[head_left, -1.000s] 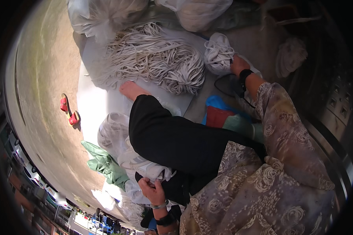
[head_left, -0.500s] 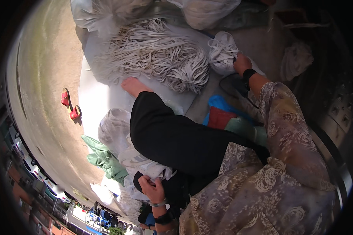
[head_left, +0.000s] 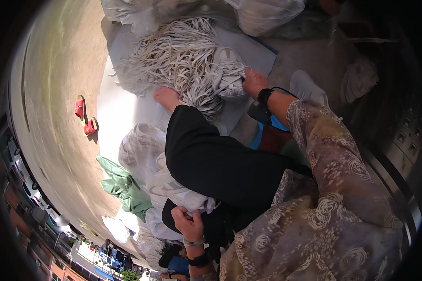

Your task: The recorder is assembling white sneakers by threading straps and packing them into plastic bags while sitting outdoors.

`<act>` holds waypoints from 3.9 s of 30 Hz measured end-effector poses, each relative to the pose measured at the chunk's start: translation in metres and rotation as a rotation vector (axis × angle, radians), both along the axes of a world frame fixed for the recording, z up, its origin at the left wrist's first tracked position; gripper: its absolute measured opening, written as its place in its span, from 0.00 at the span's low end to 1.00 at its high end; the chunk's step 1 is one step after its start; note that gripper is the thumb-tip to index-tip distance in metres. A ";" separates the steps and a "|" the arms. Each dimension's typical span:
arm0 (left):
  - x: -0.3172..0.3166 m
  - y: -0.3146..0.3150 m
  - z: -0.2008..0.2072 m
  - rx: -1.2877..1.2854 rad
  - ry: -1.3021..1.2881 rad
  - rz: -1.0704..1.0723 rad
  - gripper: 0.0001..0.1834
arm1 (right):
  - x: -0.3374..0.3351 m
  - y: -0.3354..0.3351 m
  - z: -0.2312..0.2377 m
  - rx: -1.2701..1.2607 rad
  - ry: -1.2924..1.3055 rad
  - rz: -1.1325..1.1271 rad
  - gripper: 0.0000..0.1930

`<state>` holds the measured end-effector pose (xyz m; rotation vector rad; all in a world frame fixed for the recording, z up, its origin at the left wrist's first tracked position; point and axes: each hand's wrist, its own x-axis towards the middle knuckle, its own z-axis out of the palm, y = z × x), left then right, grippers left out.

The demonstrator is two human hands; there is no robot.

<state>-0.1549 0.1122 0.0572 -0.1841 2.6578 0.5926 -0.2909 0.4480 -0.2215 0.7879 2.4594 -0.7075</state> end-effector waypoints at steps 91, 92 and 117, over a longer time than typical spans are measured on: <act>-0.001 0.014 0.005 -0.035 0.062 -0.194 0.14 | 0.033 0.057 0.050 -0.336 0.293 -0.161 0.16; 0.000 0.013 0.005 -0.033 0.057 -0.182 0.14 | 0.030 0.067 0.057 -0.545 0.259 -0.230 0.14; -0.004 0.011 0.006 0.003 0.057 -0.136 0.12 | 0.144 0.172 0.156 0.185 -0.478 0.424 0.13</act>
